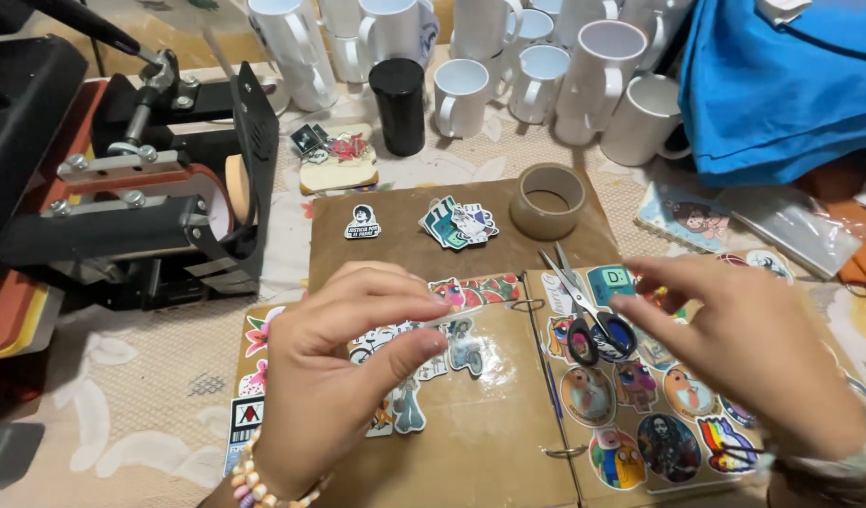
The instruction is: The person arranges various stickers on a brown surface, using scissors to trim the edges of some stickers. They handle multiple sticker designs, including bicycles and cartoon characters, and place them in a specific layout.
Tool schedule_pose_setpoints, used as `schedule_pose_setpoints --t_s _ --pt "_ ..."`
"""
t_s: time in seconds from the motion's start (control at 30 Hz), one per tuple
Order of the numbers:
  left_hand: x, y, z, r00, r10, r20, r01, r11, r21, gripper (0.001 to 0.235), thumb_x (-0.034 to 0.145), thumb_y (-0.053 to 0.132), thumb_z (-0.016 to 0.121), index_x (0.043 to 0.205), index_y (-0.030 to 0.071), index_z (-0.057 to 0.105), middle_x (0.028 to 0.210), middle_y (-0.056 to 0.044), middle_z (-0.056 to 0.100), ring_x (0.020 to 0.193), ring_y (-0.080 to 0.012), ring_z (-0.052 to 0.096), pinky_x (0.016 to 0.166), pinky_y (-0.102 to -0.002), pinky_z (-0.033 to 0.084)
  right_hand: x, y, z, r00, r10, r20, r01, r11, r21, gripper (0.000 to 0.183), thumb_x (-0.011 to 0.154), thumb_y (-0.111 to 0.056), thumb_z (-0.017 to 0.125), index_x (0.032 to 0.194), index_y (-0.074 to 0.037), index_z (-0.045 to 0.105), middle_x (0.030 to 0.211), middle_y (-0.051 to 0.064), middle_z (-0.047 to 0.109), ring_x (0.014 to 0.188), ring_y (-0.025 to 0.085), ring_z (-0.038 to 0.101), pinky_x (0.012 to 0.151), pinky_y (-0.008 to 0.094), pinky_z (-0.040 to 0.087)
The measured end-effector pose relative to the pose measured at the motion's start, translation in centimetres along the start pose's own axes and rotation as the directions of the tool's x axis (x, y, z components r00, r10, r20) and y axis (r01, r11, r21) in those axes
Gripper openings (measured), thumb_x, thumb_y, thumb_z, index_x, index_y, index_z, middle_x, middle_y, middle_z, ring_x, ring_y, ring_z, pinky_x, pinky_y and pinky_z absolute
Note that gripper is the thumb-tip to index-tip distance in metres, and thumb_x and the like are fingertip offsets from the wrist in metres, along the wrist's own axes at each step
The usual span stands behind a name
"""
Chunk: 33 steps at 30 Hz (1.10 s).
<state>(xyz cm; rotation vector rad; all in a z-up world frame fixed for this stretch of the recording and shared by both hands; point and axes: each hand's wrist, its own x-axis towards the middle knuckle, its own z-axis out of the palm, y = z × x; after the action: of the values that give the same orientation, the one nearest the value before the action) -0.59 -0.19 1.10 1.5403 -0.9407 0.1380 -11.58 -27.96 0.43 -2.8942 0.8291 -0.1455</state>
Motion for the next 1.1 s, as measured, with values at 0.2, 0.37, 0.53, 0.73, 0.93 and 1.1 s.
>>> schedule_pose_setpoints --t_s 0.2,0.37,0.53,0.73,0.93,1.1 --pt "-0.3 0.2 -0.1 1.000 -0.015 0.007 0.016 0.998 -0.058 0.008 0.085 0.012 0.076 0.093 0.009 0.077 0.090 -0.006 0.076 0.091 -0.0186 0.070 0.088 -0.031 0.057 0.0 2.6 8.6 0.973 -0.221 0.072 0.229 0.967 -0.116 0.058 0.082 -0.046 0.066 0.132 -0.018 0.058 0.135 0.002 0.061 0.111 0.032 0.066 0.075 0.054 0.062" --pt "-0.3 0.4 -0.4 1.000 -0.023 -0.005 0.022 0.996 -0.085 0.009 0.085 0.013 0.076 0.093 0.010 0.077 0.091 -0.006 0.076 0.091 -0.0175 0.070 0.088 -0.029 0.057 0.1 2.5 10.5 0.983 -0.121 0.141 0.149 0.966 -0.213 0.040 0.084 -0.048 0.061 0.117 -0.026 0.057 0.108 0.003 0.071 0.093 0.036 0.071 0.066 0.051 0.057" --pt "-0.4 0.2 -0.5 1.000 -0.022 0.014 0.023 0.992 -0.122 0.011 0.087 0.017 0.075 0.095 0.010 0.077 0.093 -0.007 0.076 0.091 -0.0175 0.070 0.088 -0.030 0.057 0.5 2.1 11.4 0.990 -0.116 0.082 0.134 0.953 -0.273 0.036 0.082 -0.052 0.065 0.107 -0.027 0.062 0.101 -0.004 0.072 0.087 0.035 0.073 0.062 0.048 0.058" --pt "-0.4 0.3 -0.4 0.997 -0.072 0.023 0.075 0.975 -0.208 0.010 0.086 0.013 0.076 0.095 0.010 0.077 0.093 -0.007 0.076 0.091 -0.0157 0.071 0.086 -0.027 0.058 1.4 2.0 12.3 0.985 -0.036 0.172 0.088 0.949 -0.304 0.026 0.084 -0.049 0.059 0.096 -0.026 0.057 0.092 0.002 0.076 0.089 0.037 0.071 0.067 0.049 0.052" --pt "-0.7 -0.1 0.1 0.992 -0.119 0.037 0.125 0.952 -0.281 0.008 0.086 0.014 0.076 0.092 0.010 0.077 0.094 -0.007 0.078 0.093 -0.0150 0.073 0.088 -0.028 0.058 -0.2 1.7 11.2 0.992 -0.058 -0.113 0.042 0.989 -0.140 0.062 0.078 -0.040 0.062 0.136 -0.018 0.055 0.122 0.006 0.065 0.097 0.036 0.071 0.071 0.055 0.059" --pt "-1.0 -0.2 1.0 0.965 -0.255 0.052 0.255 0.885 -0.388 0.009 0.085 0.014 0.077 0.092 0.009 0.080 0.095 -0.007 0.081 0.098 -0.0133 0.074 0.090 -0.027 0.059 -5.3 -2.0 7.9 0.852 -0.219 -0.475 0.508 0.564 0.651 0.048 0.067 -0.001 0.080 0.114 -0.001 0.068 0.109 0.014 0.064 0.080 0.019 0.077 0.079 0.027 0.069"
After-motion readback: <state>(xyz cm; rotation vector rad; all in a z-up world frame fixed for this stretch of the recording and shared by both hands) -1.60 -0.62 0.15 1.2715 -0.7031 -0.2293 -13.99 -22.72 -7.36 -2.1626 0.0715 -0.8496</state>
